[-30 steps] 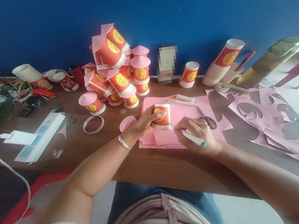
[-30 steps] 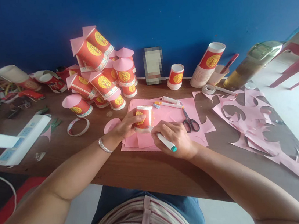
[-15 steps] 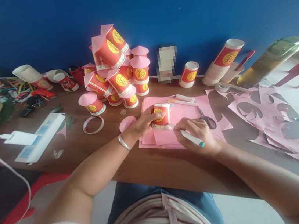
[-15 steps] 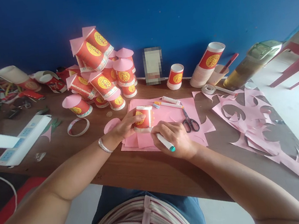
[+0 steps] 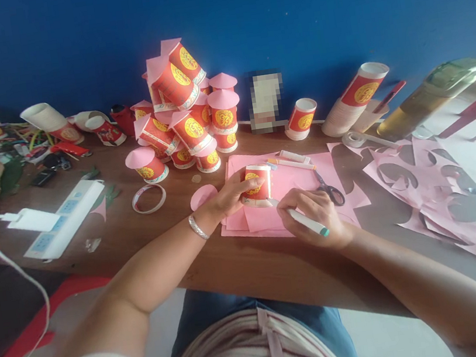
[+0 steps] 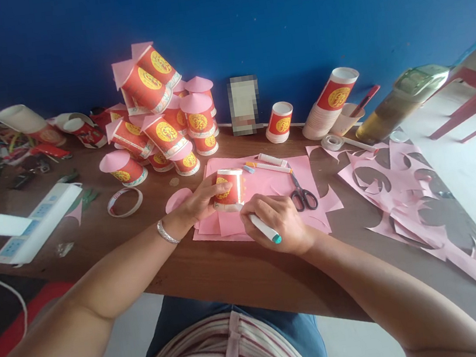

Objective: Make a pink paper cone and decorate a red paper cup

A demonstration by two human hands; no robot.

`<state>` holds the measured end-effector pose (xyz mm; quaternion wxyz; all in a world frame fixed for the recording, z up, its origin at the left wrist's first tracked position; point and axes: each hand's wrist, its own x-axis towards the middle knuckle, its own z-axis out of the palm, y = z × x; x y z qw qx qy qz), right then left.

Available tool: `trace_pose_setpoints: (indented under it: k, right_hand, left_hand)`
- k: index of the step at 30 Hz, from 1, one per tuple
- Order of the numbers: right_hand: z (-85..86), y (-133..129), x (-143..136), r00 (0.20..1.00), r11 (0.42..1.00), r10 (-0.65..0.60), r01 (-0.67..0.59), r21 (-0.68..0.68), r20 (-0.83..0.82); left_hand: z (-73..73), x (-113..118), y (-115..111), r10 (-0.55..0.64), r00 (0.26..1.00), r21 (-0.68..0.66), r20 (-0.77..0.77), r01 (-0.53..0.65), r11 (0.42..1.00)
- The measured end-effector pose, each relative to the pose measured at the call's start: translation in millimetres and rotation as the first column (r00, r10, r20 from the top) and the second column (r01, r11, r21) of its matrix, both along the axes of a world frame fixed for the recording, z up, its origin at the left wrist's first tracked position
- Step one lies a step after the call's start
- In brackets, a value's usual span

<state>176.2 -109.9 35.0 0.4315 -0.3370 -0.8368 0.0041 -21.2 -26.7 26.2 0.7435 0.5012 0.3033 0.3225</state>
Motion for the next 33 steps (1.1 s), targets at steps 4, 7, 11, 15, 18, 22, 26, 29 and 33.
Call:
trace_pose_setpoints:
  k: [4, 7, 11, 15, 18, 22, 26, 29, 33]
  right_hand:
    - [1.9, -0.3, 0.4, 0.999, 0.999, -0.031, 0.031, -0.020, 0.006]
    - [2.1, -0.3, -0.2, 1.000, 0.999, -0.031, 0.031, -0.028, 0.001]
    - [0.6, 0.0, -0.7, 1.000, 0.999, -0.025, 0.025, -0.035, -0.003]
    - [-0.6, 0.1, -0.6, 0.999, 0.998, -0.041, 0.041, -0.050, 0.003]
    - [-0.7, 0.1, -0.7, 0.999, 0.998, -0.044, 0.044, -0.049, 0.007]
    - [-0.7, 0.3, -1.5, 1.000, 0.998, -0.029, 0.029, -0.052, 0.002]
    - [-1.2, 0.5, -2.2, 1.000, 0.999, 0.000, 0.001, -0.045, 0.007]
    - [-1.6, 0.4, -2.4, 1.000, 0.999, 0.013, -0.013, -0.049, 0.010]
    - [-1.5, 0.2, -2.4, 1.000, 0.998, 0.022, -0.022, -0.055, 0.003]
  left_hand:
    - [-3.6, -0.6, 1.3, -0.042, 0.997, -0.036, 0.072, 0.044, 0.998]
    - [-3.1, -0.9, 1.2, -0.052, 0.997, -0.034, 0.065, 0.054, 0.998]
    - [0.7, -0.3, -0.1, -0.047, 0.998, -0.016, 0.030, 0.047, 0.999]
    - [2.0, -0.2, -0.2, -0.047, 0.999, -0.007, 0.011, 0.048, 0.999]
    - [0.7, -0.2, 0.8, -0.034, 0.999, 0.009, 0.014, 0.034, 0.999]
    - [-1.8, 0.3, 1.5, -0.035, 0.999, 0.000, 0.025, 0.035, 0.999]
    - [-2.3, 0.4, 0.2, -0.028, 0.999, 0.002, 0.029, 0.028, 1.000]
    - [-1.2, 0.1, -0.7, -0.038, 0.999, 0.019, 0.029, 0.037, 0.999]
    - [-0.1, -0.4, -1.6, -0.038, 0.999, 0.017, 0.030, 0.037, 0.999]
